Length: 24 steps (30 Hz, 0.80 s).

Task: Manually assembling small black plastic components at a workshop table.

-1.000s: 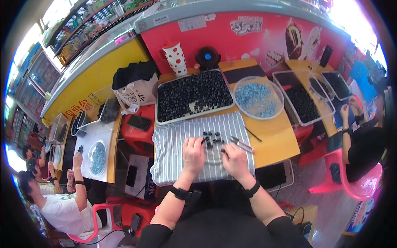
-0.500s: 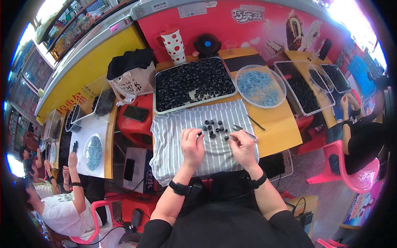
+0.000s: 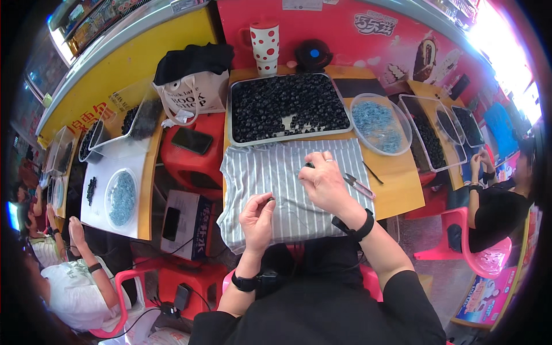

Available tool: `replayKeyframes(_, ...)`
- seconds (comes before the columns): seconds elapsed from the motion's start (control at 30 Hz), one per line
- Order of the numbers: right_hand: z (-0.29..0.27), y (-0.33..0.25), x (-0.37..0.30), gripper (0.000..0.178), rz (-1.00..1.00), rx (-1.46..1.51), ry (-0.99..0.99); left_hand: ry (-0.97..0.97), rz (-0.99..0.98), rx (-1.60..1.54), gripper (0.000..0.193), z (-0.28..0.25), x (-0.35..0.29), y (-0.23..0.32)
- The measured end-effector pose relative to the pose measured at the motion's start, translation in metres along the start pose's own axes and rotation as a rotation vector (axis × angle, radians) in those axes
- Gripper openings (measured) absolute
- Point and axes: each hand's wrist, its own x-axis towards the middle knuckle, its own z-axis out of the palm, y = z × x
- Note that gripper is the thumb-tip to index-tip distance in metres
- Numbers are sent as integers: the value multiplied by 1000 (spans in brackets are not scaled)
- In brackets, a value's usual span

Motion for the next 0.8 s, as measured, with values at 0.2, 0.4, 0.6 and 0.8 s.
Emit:
replayKeyframes(0.2, 21, -33, -12, 8, -117, 17, -126, 31, -81, -177, 20, -13, 0, 3)
replayKeyframes(0.4, 36, -45, -30, 13, -166, -187, -68, -49, -99, -166, 19, -13, 1, 8)
replayKeyframes(0.6, 19, -42, -57, 15, -25, 186, -5, -113, 20, -43, 24, -16, 0, 11)
replayKeyframes(0.8, -23, -24, -71, 15, 158, 488, 84, -431, -143, -346, 31, 23, 1, 17)
